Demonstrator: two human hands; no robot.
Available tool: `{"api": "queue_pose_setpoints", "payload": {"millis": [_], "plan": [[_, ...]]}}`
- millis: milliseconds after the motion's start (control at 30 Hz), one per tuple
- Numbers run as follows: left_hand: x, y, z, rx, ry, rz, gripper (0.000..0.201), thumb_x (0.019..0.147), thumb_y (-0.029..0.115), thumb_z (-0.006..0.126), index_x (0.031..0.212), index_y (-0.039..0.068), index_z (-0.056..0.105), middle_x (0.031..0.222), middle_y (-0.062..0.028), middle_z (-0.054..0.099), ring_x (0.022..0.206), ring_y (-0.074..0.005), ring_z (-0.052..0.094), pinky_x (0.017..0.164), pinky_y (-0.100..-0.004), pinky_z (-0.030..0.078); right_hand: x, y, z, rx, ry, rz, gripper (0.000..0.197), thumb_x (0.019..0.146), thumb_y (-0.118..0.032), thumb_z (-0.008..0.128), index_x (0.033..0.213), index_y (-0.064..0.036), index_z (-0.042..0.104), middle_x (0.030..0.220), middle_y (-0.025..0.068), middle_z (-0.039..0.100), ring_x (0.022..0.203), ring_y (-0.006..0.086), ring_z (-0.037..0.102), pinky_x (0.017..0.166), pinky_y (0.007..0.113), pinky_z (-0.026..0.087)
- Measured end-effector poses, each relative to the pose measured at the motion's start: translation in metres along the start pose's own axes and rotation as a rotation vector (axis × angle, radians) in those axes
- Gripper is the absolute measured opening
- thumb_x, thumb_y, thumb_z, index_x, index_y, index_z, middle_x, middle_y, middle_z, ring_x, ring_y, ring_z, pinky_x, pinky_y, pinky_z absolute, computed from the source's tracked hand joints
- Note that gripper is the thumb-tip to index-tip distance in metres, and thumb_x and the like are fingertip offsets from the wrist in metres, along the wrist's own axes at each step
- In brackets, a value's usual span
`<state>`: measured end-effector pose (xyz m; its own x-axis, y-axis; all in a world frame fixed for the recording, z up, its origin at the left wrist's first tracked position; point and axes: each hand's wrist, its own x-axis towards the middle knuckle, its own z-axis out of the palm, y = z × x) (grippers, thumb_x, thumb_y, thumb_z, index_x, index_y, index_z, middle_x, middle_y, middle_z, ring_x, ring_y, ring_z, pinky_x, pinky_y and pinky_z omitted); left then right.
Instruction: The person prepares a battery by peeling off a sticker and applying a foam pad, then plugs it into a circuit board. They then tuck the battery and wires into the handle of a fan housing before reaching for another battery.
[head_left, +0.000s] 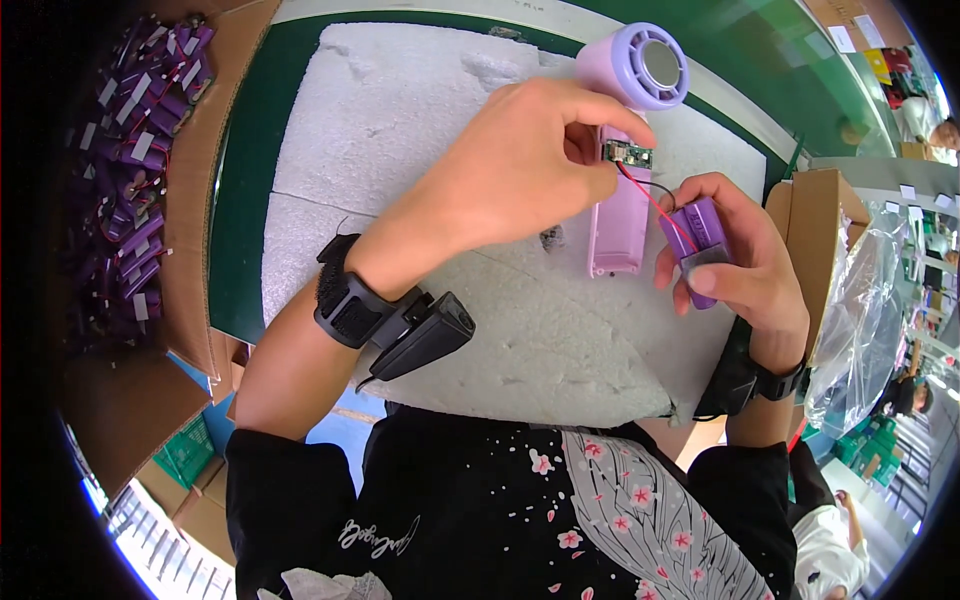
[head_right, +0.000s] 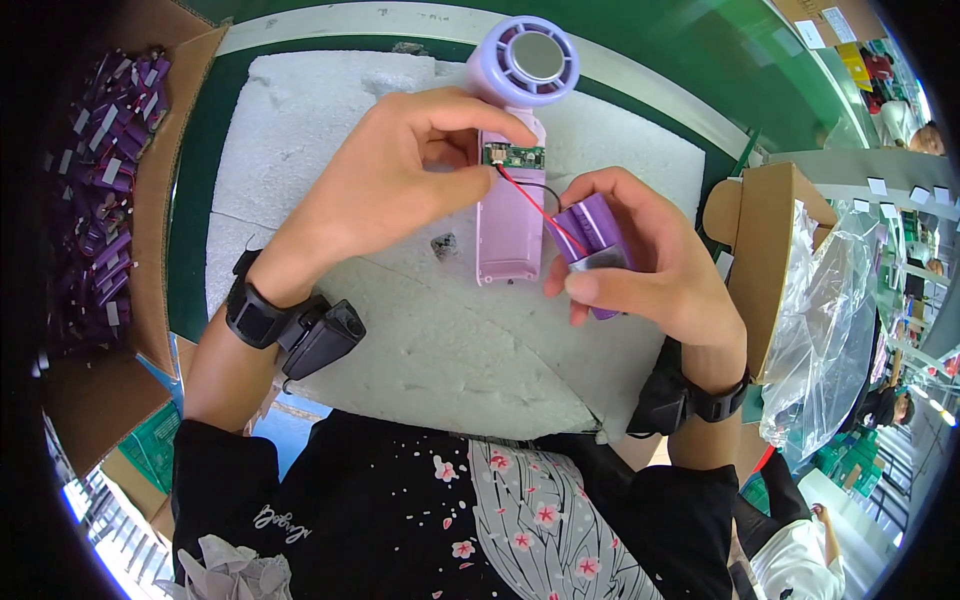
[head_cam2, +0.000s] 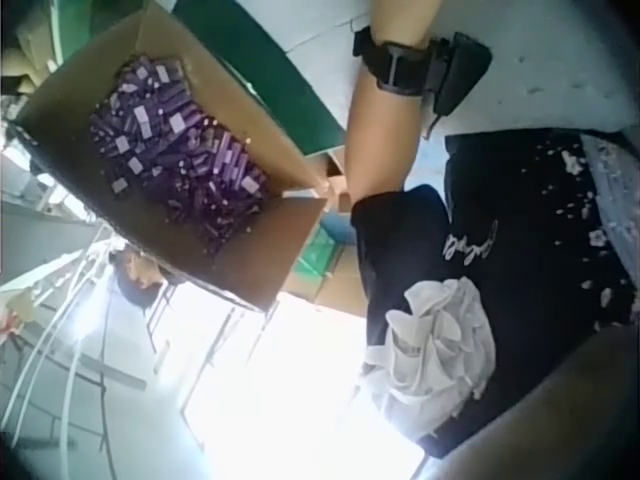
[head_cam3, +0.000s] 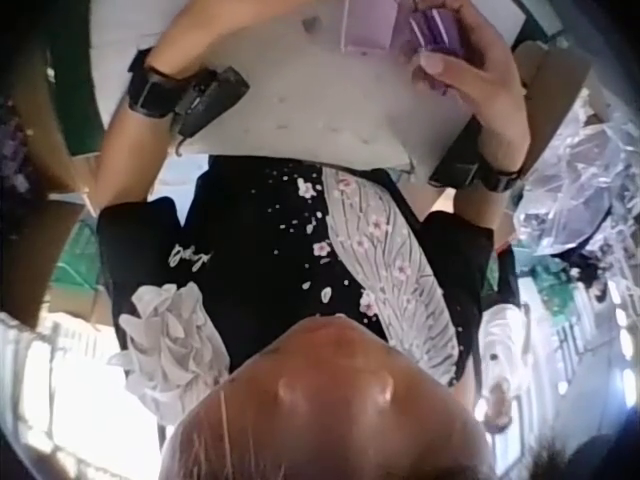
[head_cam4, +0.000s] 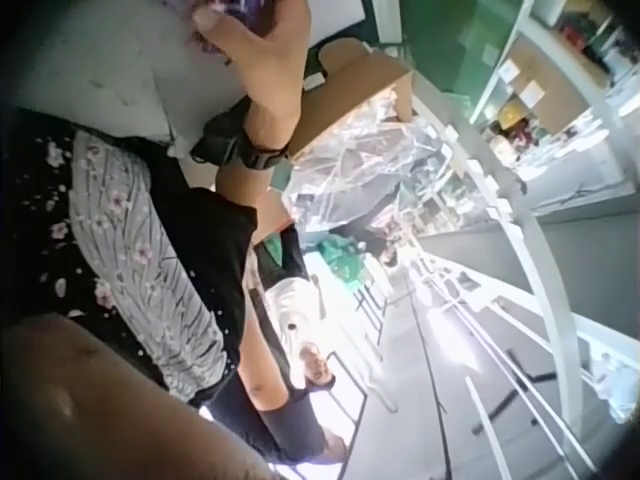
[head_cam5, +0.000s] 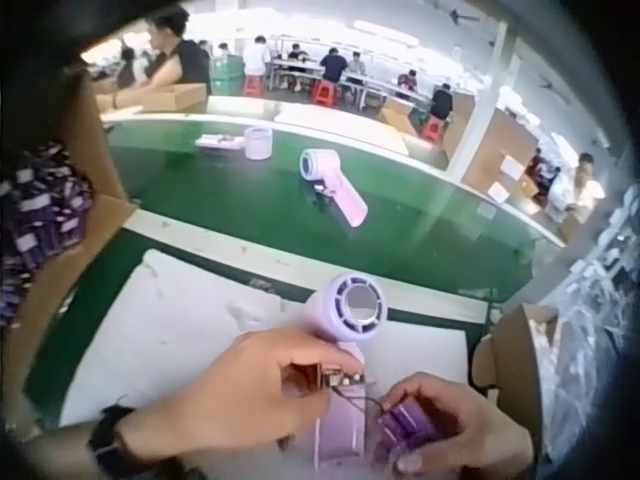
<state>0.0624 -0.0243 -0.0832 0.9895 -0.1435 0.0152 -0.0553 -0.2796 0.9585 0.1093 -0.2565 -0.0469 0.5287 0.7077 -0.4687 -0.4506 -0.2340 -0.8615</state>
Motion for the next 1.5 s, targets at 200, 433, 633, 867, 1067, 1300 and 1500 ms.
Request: {"api": "queue_pose_setpoints", "payload": {"millis": [200, 433, 633, 867, 1067, 1300, 1500], "plan": [[0.001, -0.001, -0.001, -0.104, 0.038, -0.111, 0.033, 0.078, -0.007, 0.057, 0.108, 0.000, 0.067, 0.091, -0.0036, 0.063, 0.076, -0.0073, 0.058, 0.072, -0.0225, 0.049, -0.002, 0.006, -0.002, 0.188, -0.147, -0.196, 0.090, 0.065, -0.005, 0.080, 0.140, 0.0028, 0.033, 0.109, 0.0145, 0.059, 0.096, 0.0266, 0.065, 0.074, 0.034, 0.057], [-0.002, 0.002, 0.006, -0.048, 0.105, -0.069, 0.032, 0.078, -0.006, 0.061, 0.108, 0.002, 0.067, 0.088, -0.0028, 0.064, 0.073, -0.0064, 0.057, 0.069, -0.0216, 0.049, 0.000, 0.008, -0.015, 0.154, -0.109, -0.193, 0.103, 0.062, -0.024, 0.085, 0.142, 0.0108, 0.030, 0.121, 0.0205, 0.057, 0.102, 0.0279, 0.062, 0.076, 0.035, 0.055], [0.000, -0.005, 0.012, 0.011, 0.210, 0.056, 0.025, 0.072, 0.007, 0.072, 0.097, 0.005, 0.071, 0.080, -0.0129, 0.066, 0.069, -0.0203, 0.065, 0.065, -0.0307, 0.052, 0.007, 0.014, -0.007, 0.225, 0.011, -0.302, 0.114, 0.064, -0.054, 0.082, 0.138, 0.0169, 0.031, 0.121, 0.0221, 0.057, 0.104, 0.0282, 0.062, 0.080, 0.034, 0.051], [0.004, -0.007, 0.014, 0.228, 0.248, 0.244, 0.028, 0.073, 0.003, 0.075, 0.101, 0.006, 0.072, 0.088, -0.0072, 0.067, 0.067, -0.0132, 0.064, 0.061, -0.0235, 0.051, 0.005, 0.016, -0.016, 0.165, 0.028, -0.293, 0.118, 0.059, -0.056, 0.085, 0.137, 0.0169, 0.034, 0.124, 0.0228, 0.055, 0.111, 0.0274, 0.058, 0.083, 0.033, 0.047], [0.004, -0.006, 0.015, 0.255, 0.273, 0.246, 0.027, 0.072, 0.006, 0.076, 0.099, 0.007, 0.073, 0.084, -0.0071, 0.066, 0.064, -0.0137, 0.063, 0.059, -0.0241, 0.050, -0.001, 0.011, -0.009, 0.031, 0.061, -0.374, 0.111, 0.052, -0.038, 0.091, 0.136, 0.0138, 0.039, 0.124, 0.0188, 0.056, 0.110, 0.0243, 0.057, 0.082, 0.033, 0.045], [0.003, -0.001, 0.012, 0.342, 0.248, 0.249, 0.026, 0.071, 0.008, 0.075, 0.098, 0.007, 0.074, 0.080, -0.0076, 0.065, 0.061, -0.0145, 0.061, 0.056, -0.0259, 0.048, -0.005, 0.008, 0.006, -0.775, 0.113, -0.517, 0.089, 0.050, -0.007, 0.084, 0.132, -0.0051, 0.050, 0.118, 0.0117, 0.058, 0.098, 0.0226, 0.060, 0.086, 0.034, 0.049], [0.005, -0.003, 0.009, 0.328, 0.209, 0.274, 0.025, 0.074, 0.008, 0.072, 0.099, 0.007, 0.074, 0.077, -0.0076, 0.063, 0.060, -0.0150, 0.060, 0.055, -0.0258, 0.046, 0.003, 0.015, 0.021, -0.977, 0.257, -0.572, 0.077, 0.048, -0.004, 0.080, 0.121, -0.0049, 0.055, 0.113, 0.0084, 0.059, 0.089, 0.0185, 0.056, 0.083, 0.031, 0.047]]}}
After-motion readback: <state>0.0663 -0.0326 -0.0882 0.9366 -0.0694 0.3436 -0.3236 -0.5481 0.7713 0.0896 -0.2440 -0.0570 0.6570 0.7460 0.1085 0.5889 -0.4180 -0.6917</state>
